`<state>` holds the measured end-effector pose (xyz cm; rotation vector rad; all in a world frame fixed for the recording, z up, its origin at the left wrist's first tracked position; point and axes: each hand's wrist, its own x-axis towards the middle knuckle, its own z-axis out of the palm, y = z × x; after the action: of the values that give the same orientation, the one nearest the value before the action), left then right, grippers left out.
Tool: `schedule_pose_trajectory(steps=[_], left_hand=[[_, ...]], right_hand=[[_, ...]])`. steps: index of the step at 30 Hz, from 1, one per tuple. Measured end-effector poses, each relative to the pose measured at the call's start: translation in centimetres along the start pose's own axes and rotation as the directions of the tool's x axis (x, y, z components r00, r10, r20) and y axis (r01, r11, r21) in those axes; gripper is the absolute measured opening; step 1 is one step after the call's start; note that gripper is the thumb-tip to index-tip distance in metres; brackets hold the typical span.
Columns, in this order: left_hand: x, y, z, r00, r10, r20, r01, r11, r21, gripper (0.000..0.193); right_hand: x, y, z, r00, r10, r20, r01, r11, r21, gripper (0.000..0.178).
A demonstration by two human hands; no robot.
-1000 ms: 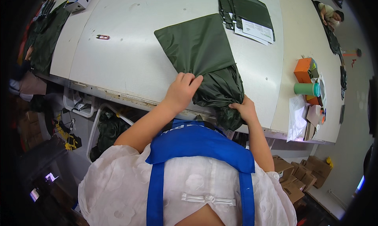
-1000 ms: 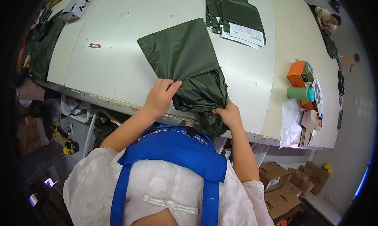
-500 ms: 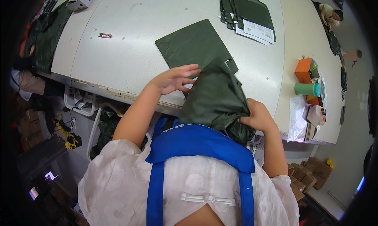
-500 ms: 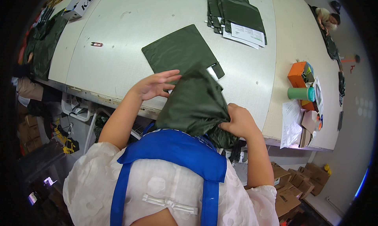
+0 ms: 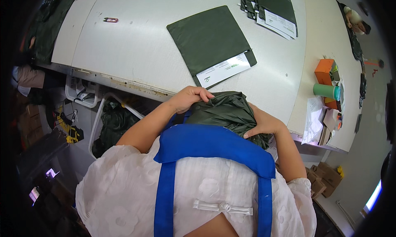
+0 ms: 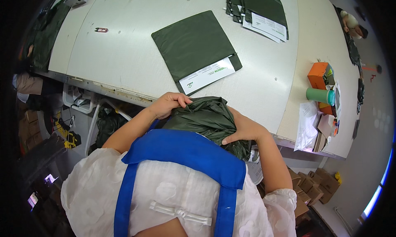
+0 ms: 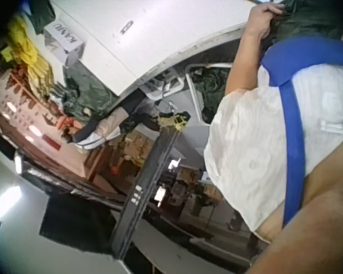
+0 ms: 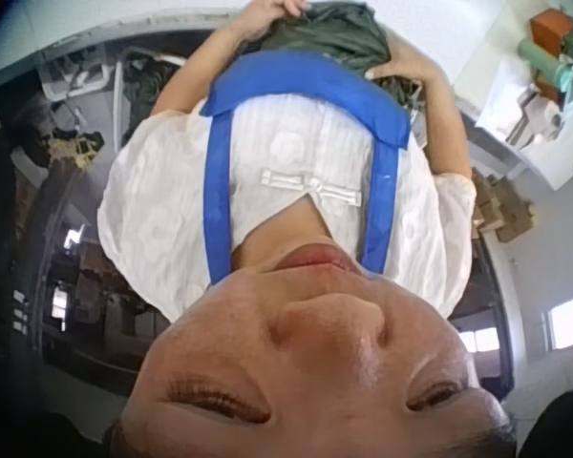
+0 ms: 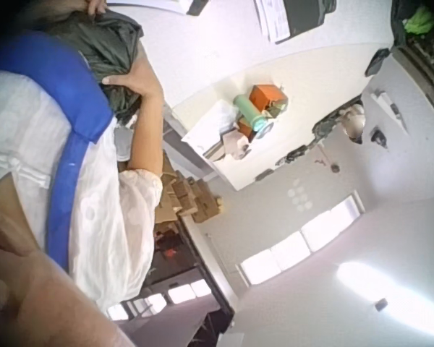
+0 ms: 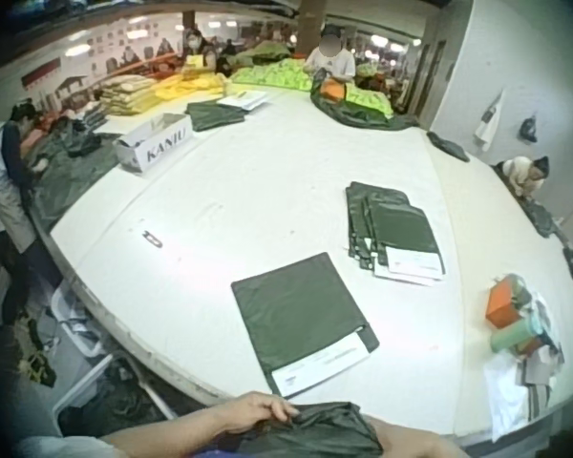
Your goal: The person folds a large green jacket on a white table. They smooth the fabric, fold the sleeves inward, fold the jacket in half lengthwise, then fold it into a compact rectangle. Finally, they place the folded jacket into a matching green pouch and set it aside.
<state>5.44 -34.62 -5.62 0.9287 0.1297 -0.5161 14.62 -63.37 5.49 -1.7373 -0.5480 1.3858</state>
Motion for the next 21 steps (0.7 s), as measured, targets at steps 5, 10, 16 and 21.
schedule_pose_trajectory(steps=[5,10,16,21], left_hand=[[0.9,0.5,-0.4,0.999,-0.028,-0.022,0.029,0.998,0.051,0.018],[5.9,4.1,-0.4,0.885,0.429,-0.180,-0.106,0.563,0.820,0.035],[9.3,2.7,-2.0,0.882,0.446,0.148,0.015,-0.343,0.939,0.036],[9.2,4.7,-3.2,0.924,0.302,0.236,-0.073,-0.465,0.882,0.042]], right_hand=[[0.1,-0.1,0.2,0.979,0.195,-0.066,-0.194,0.981,0.019,0.089],[-2.0,0.4,-0.7,0.937,0.175,-0.302,-0.168,0.985,0.050,0.067],[-2.7,0.7,-4.6,0.808,0.124,-0.576,-0.090,0.992,0.088,0.057],[-1.4,-0.5,-7.0,0.834,0.077,-0.547,-0.189,0.970,-0.152,0.062]])
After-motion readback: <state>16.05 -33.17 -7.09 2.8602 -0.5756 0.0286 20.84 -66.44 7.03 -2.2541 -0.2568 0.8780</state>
